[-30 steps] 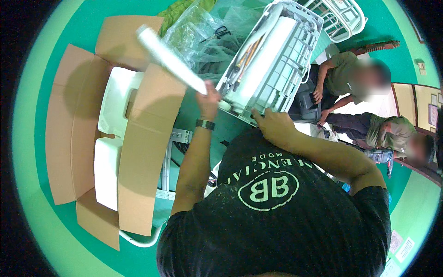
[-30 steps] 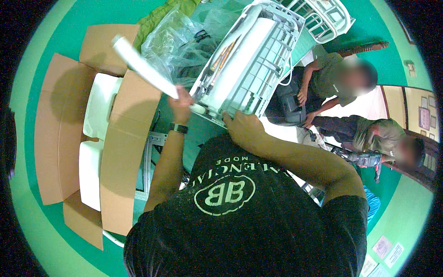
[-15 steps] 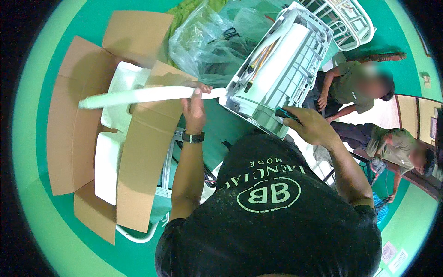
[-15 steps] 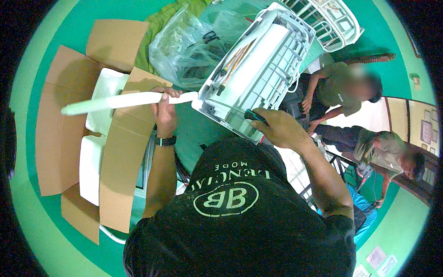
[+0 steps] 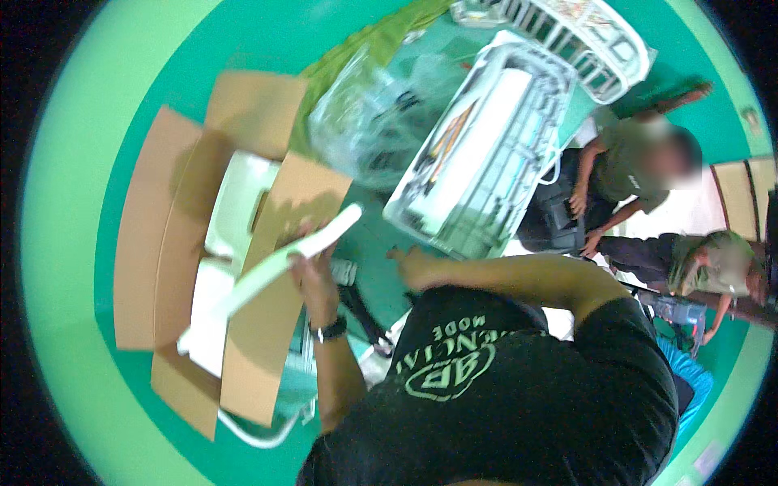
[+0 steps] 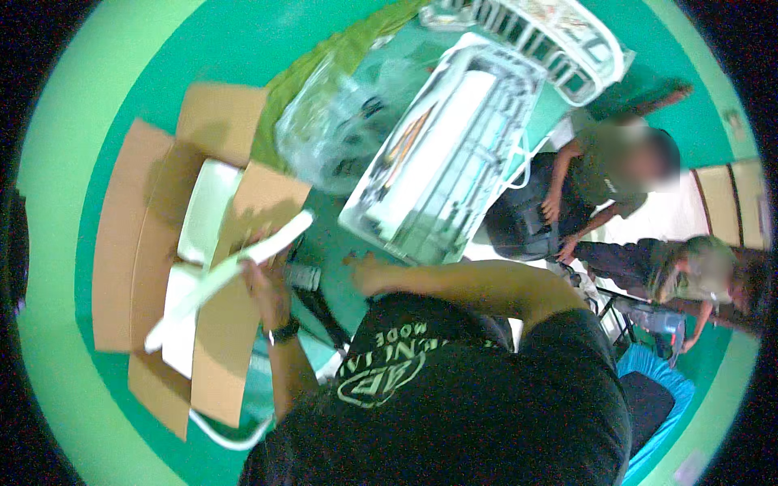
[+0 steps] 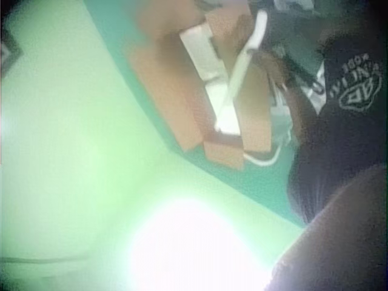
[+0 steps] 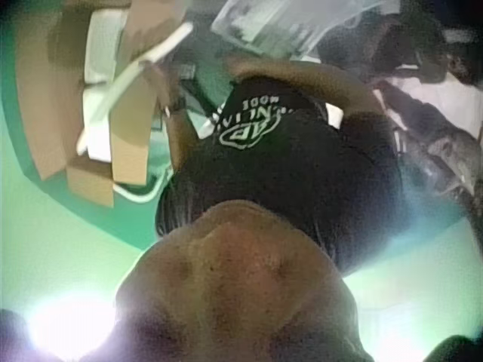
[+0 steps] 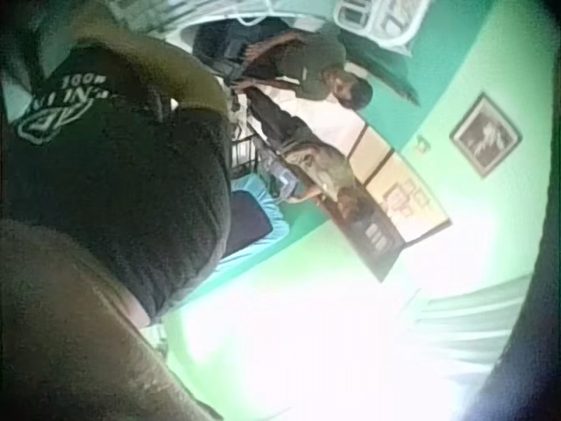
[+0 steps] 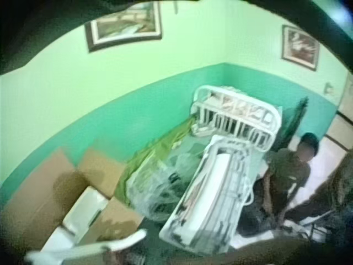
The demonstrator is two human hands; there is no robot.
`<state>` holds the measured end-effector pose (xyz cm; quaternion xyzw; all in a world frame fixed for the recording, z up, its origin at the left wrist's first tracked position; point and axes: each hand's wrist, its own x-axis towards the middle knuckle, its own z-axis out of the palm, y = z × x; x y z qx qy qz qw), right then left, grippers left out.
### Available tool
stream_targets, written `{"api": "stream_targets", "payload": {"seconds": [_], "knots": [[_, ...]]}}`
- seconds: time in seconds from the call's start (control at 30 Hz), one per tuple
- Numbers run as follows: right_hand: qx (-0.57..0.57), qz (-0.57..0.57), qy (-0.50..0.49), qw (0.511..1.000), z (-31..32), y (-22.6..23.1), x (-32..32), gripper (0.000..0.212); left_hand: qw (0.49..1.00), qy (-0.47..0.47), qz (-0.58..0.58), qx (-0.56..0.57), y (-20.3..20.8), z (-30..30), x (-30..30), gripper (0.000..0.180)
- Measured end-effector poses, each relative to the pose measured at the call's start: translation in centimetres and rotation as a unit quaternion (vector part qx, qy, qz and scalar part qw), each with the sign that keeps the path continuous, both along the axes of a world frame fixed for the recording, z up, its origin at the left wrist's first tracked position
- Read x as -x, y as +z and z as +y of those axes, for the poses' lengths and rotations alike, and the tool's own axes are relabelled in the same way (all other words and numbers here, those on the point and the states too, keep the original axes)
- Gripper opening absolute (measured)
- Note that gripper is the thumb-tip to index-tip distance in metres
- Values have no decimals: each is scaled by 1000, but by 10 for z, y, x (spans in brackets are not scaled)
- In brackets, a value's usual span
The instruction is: The person assembles a split air conditioner unit on a table. They handle the power cord, remove the front grille, measure the unit with a tape measure, and attach a drain hose using a screwdriver. Another person assists by holding the unit steady.
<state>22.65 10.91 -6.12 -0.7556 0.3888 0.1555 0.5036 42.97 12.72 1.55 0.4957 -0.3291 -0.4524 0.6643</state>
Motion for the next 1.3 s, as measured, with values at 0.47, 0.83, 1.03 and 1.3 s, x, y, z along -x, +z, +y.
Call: {"api": "stream_targets", "payload": {"seconds": [0.47, 0.83, 1.03, 1.3], "knots": [[-5, -32, 227, 973, 4, -37, -26, 64, 980, 84, -158, -85, -33, 77, 1, 21], [77, -223, -155, 959, -85, 70, 192, 55, 913, -53, -378, -144, -82, 6, 97, 34], [232, -239, -341, 879, -171, 46, 309, 30, 806, -94, -545, -211, -64, -55, 139, 45], [356, -185, -416, 816, -340, 18, 441, 22, 694, -5, -667, -273, -70, -70, 158, 31]]}}
